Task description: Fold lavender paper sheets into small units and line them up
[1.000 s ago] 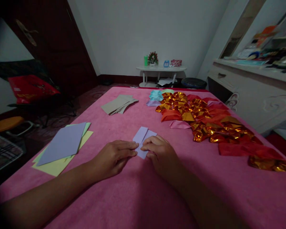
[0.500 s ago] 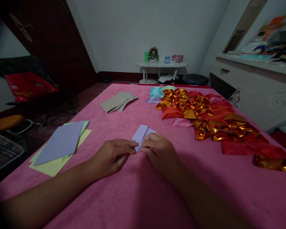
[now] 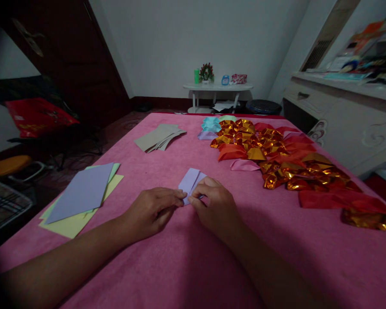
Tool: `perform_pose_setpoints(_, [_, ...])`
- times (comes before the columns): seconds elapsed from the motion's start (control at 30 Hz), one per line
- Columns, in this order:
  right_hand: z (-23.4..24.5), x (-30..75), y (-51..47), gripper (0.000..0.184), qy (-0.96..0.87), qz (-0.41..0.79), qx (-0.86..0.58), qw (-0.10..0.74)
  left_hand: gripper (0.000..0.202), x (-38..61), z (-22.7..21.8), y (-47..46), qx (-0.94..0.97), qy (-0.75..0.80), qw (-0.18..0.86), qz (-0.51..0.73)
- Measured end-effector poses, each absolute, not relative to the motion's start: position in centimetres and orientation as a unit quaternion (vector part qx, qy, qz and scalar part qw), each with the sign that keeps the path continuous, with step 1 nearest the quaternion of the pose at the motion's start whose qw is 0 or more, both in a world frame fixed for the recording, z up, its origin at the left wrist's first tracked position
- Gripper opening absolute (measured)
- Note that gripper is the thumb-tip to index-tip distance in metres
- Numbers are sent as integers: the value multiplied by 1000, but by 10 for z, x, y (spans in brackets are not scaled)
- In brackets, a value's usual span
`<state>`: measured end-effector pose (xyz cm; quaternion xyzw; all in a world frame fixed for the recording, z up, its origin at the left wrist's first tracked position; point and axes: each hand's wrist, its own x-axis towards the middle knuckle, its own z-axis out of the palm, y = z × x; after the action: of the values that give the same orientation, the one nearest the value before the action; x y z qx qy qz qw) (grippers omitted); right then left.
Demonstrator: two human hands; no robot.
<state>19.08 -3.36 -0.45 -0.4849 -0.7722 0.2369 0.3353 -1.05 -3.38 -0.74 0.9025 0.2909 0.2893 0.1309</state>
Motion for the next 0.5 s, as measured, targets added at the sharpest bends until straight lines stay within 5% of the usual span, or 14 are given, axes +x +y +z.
perform_pose_setpoints(0.5, [-7, 195, -42, 12, -764, 236, -502, 330, 29, -14, -9, -32, 912, 279, 108, 280])
